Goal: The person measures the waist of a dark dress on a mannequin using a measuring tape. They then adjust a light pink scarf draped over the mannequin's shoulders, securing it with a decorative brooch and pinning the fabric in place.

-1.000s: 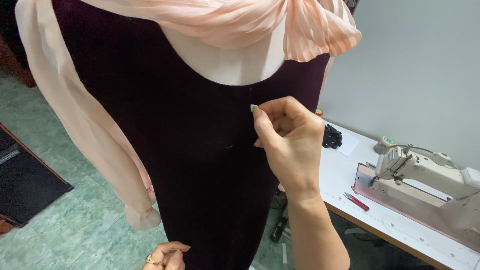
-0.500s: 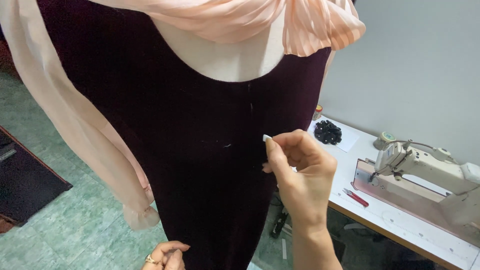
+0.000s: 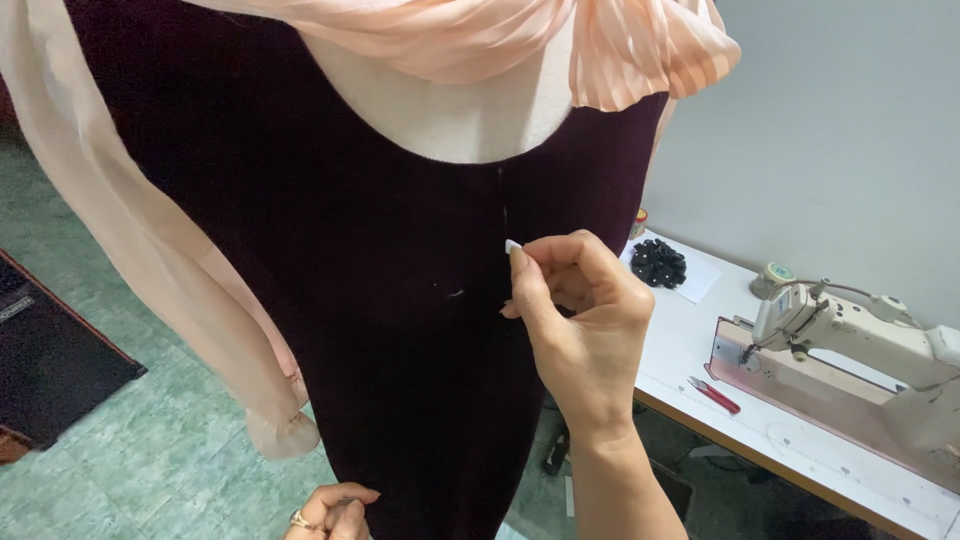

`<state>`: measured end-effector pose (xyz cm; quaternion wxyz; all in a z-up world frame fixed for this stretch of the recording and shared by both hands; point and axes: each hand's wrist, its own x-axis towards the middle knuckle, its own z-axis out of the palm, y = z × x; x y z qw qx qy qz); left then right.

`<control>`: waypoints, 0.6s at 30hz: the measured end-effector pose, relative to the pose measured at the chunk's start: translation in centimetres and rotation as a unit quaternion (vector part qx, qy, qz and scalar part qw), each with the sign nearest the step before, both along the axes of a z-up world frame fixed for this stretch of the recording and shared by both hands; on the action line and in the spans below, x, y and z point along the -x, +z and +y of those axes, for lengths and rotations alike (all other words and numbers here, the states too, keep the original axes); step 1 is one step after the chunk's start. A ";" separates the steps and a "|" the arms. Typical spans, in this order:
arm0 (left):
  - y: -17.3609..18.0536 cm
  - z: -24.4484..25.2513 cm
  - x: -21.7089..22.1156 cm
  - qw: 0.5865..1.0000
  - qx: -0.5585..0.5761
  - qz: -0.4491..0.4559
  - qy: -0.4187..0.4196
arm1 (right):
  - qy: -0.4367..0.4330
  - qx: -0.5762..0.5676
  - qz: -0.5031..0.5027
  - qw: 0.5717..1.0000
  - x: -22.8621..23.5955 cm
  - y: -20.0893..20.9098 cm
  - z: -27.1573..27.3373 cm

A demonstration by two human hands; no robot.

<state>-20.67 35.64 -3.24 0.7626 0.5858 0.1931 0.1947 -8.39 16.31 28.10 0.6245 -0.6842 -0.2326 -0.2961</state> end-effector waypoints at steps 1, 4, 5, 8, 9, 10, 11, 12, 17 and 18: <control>0.1 -0.1 0.0 1.000 -0.005 0.013 0.009 | 0.002 -0.003 0.000 1.000 -0.1 0.0 0.0; -0.9 0.6 0.0 0.997 0.055 -0.005 -0.044 | -0.003 0.016 -0.020 1.000 -0.1 0.2 0.0; -0.7 0.5 0.0 0.997 0.055 -0.004 -0.045 | -0.003 0.016 -0.020 1.000 -0.1 0.2 -0.1; -0.5 0.4 0.1 0.998 0.020 -0.017 -0.065 | 0.007 0.032 -0.019 0.999 0.4 0.0 -0.6; -0.5 0.3 0.1 0.999 0.019 -0.008 -0.050 | 0.008 0.052 0.000 0.999 0.8 -0.1 -1.0; -0.5 0.2 -0.1 0.999 0.019 0.000 -0.034 | 0.009 0.072 0.018 0.997 1.2 -0.3 -1.4; -0.8 0.0 -0.2 0.999 0.018 0.001 -0.034 | 0.009 0.072 0.019 0.997 1.7 -1.1 -1.9; -1.2 -0.3 -0.3 0.999 0.029 -0.007 -0.018 | 0.083 0.040 0.027 0.995 2.2 -1.9 -2.5; 3.6 -2.2 0.2 1.000 0.003 0.027 0.008 | 0.296 -0.089 0.173 0.935 3.5 -8.3 -4.2; 5.7 -3.1 0.1 0.992 -0.125 0.021 0.025 | 0.353 -0.114 0.256 0.893 3.1 -10.3 -4.7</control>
